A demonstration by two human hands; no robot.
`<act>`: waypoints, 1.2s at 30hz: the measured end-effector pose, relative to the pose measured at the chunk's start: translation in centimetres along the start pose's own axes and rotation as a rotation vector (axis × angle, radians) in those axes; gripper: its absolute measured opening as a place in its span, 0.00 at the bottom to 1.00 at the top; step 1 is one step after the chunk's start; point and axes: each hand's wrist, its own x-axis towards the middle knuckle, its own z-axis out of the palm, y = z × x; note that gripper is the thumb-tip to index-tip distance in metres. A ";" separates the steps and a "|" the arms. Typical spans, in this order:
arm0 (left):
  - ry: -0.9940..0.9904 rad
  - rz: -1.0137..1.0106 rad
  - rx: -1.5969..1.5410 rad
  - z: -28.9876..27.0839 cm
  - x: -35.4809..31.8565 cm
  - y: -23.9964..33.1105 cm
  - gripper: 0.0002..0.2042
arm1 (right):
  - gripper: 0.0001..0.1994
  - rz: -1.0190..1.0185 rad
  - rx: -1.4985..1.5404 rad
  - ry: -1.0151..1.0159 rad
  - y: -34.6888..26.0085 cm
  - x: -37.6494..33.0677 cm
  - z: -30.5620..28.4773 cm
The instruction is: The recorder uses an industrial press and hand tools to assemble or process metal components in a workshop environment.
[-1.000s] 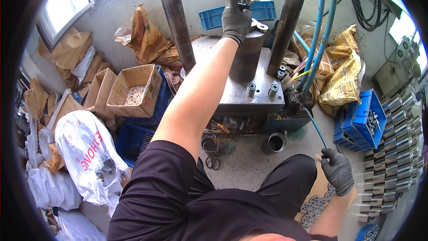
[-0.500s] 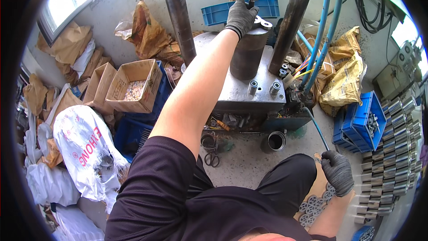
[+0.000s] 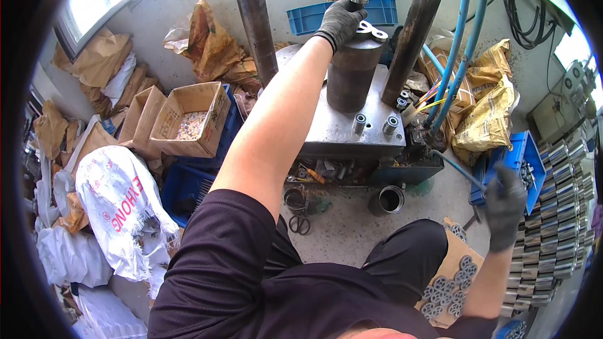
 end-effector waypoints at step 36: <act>0.061 0.031 0.153 0.1 -0.3 0.1 0.16 | 0.14 0.151 -0.032 -0.649 -2.4 -3.8 -2.4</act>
